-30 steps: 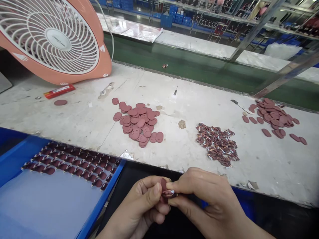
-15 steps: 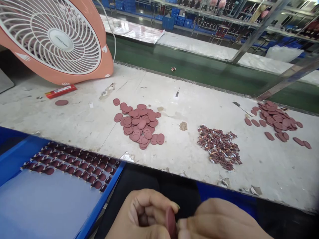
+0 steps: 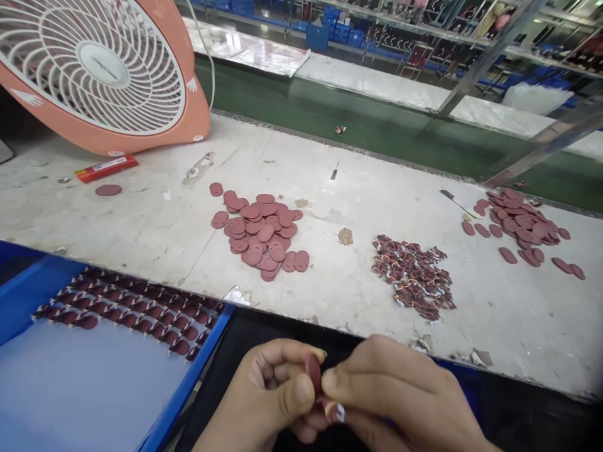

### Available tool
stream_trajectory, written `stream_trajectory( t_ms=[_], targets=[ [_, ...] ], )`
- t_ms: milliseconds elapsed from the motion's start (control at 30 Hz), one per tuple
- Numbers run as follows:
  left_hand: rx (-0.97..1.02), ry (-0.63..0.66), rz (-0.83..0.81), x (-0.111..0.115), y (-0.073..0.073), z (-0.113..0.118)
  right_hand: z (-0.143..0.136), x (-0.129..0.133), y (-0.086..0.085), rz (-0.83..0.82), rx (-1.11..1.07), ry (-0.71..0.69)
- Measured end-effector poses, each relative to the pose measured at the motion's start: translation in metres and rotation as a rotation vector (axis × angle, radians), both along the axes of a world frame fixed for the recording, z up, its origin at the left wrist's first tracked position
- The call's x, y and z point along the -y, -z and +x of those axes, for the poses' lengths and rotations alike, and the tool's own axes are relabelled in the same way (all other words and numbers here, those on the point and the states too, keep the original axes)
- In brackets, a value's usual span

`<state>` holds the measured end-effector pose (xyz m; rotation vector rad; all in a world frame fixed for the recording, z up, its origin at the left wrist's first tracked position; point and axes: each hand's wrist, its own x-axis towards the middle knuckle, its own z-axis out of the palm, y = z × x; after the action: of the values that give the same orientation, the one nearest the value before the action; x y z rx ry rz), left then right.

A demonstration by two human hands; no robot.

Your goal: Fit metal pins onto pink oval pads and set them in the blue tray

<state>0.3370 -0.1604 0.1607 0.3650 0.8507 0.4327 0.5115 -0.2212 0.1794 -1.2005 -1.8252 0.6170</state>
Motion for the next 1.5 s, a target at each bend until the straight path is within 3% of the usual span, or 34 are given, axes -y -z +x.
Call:
stream_trajectory(
  t_ms=[167,700,967,1067,1267,1500],
  targets=[
    [-0.028,-0.058,-0.031,0.000,0.012,0.005,0.001,-0.014,0.011,-0.034,-0.068,-0.007],
    [0.005,-0.046,-0.053,-0.002,0.015,0.002,-0.001,-0.016,0.012,-0.061,-0.094,0.020],
    [0.262,-0.061,-0.395,-0.004,0.032,-0.010,0.006,-0.008,0.011,-0.052,-0.122,0.149],
    [0.331,-0.065,-0.441,-0.005,0.035,-0.013,0.002,-0.010,0.011,-0.080,-0.145,0.171],
    [0.246,-0.120,-0.308,-0.004,0.038,-0.012,-0.015,-0.020,0.005,-0.148,-0.125,0.156],
    [0.319,-0.060,-0.114,-0.010,0.037,-0.012,-0.025,-0.031,0.001,-0.147,-0.096,0.132]
  ],
)
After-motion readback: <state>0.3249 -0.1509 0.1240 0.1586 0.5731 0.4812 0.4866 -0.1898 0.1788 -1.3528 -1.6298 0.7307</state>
